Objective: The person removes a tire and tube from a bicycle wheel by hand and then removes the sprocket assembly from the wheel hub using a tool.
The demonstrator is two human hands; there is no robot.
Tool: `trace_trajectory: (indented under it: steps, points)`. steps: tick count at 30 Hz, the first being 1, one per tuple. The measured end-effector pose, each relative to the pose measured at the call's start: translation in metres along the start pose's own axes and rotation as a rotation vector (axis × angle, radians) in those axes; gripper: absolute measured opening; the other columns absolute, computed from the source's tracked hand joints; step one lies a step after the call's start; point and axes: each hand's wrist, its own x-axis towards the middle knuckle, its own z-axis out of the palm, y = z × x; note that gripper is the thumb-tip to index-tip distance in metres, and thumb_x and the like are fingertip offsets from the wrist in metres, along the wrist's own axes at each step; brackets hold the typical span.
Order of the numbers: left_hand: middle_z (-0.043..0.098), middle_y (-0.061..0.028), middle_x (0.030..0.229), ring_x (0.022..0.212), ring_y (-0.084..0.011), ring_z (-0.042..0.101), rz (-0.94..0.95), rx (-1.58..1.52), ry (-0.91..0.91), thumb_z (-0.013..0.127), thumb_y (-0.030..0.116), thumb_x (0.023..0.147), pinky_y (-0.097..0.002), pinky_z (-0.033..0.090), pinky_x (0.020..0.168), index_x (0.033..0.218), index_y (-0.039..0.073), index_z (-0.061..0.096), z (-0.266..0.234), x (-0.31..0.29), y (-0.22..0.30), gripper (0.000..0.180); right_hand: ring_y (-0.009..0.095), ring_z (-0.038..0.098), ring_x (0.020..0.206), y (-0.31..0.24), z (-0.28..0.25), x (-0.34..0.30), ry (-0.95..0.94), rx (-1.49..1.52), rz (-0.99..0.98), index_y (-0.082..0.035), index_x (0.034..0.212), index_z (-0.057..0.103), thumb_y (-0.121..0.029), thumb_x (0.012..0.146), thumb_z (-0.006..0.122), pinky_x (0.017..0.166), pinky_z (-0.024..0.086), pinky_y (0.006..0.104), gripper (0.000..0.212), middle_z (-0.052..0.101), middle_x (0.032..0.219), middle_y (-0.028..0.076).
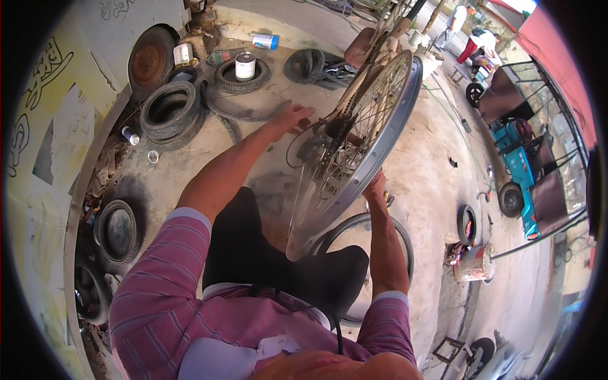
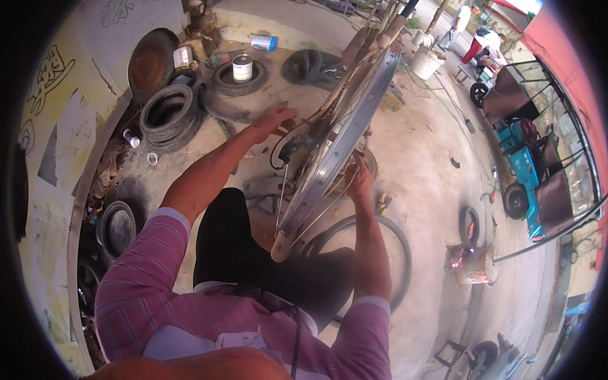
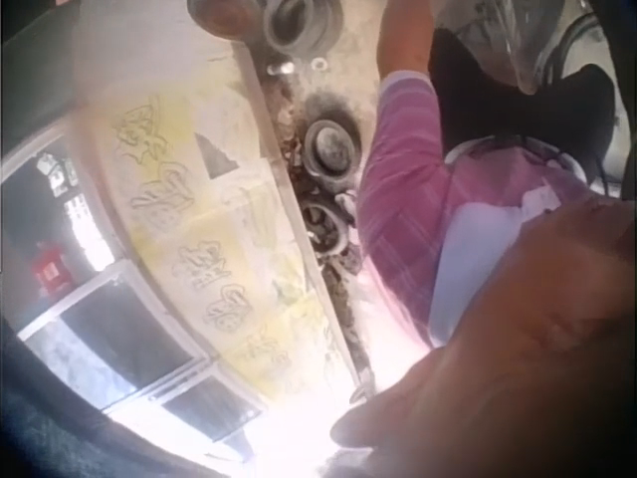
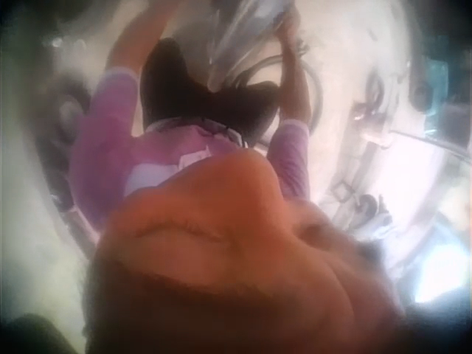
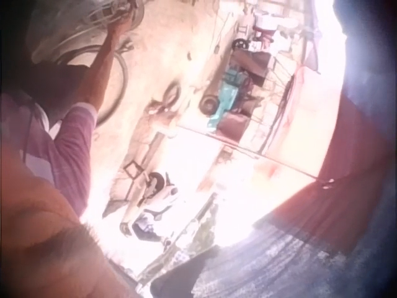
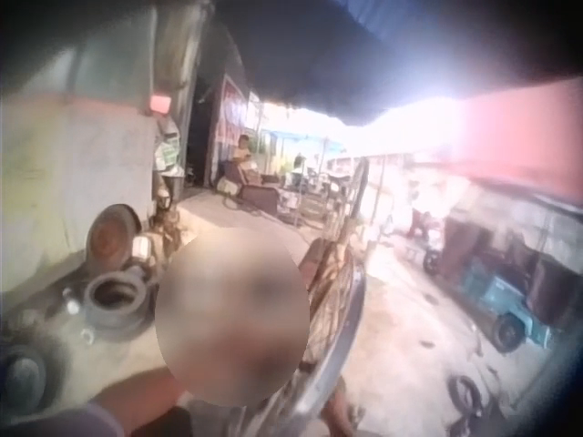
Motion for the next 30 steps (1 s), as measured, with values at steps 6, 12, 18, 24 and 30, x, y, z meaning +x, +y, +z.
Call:
trace_trajectory:
  steps: [6,12,18,24,30]
  points:
    - [0.067,-0.0029,0.089,0.077,-0.0087,0.06,0.376,0.093,-0.05,0.073,0.021,0.092,-0.0263,0.049,0.066,0.114,0.004,0.064,0.018,-0.013,-0.039,0.03,0.035,0.069,0.084,0.078,0.005,0.005,0.061,0.119,-0.001,-0.008,0.119,0.062,-0.02,0.095,0.055,0.075,0.055,0.042,0.028,0.07,0.09,0.015]
    - [0.068,-0.0061,0.102,0.094,-0.0128,0.063,0.237,-0.15,-0.054,0.074,0.026,0.092,-0.0264,0.051,0.081,0.125,-0.001,0.061,0.004,-0.019,-0.071,0.045,0.028,0.066,0.088,0.058,0.02,-0.009,-0.003,0.275,-0.016,-0.005,0.125,0.058,-0.017,0.097,0.055,0.078,0.053,0.0384,0.03,0.067,0.1,0.011]
    - [0.062,-0.0006,0.087,0.076,-0.0098,0.06,0.08,-0.247,-0.258,0.071,0.037,0.094,-0.0261,0.05,0.06,0.128,0.004,0.059,0.0,-0.021,-0.067,0.048,0.021,0.062,0.092,0.047,0.012,-0.006,-0.009,0.44,0.021,-0.002,0.132,0.055,-0.014,0.1,0.055,0.08,0.052,0.0347,0.034,0.065,0.11,0.007]
    - [0.064,-0.0046,0.088,0.079,-0.0121,0.062,0.104,-0.195,-0.198,0.068,0.042,0.095,-0.0278,0.052,0.065,0.113,0.003,0.068,-0.003,-0.02,-0.069,0.042,0.021,0.063,0.098,0.046,0.019,0.006,-0.027,0.376,-0.045,-0.002,0.138,0.052,-0.017,0.1,0.061,0.086,0.052,0.0355,0.042,0.064,0.114,0.006]
    - [0.071,-0.0086,0.095,0.084,-0.0156,0.065,0.531,0.148,0.39,0.07,0.03,0.095,-0.0289,0.052,0.079,0.107,-0.001,0.069,0.011,-0.035,-0.017,0.033,0.023,0.065,0.098,0.039,0.013,0.003,-0.019,0.272,0.026,-0.004,0.136,0.054,-0.021,0.098,0.061,0.086,0.053,0.037,0.042,0.067,0.111,0.008]
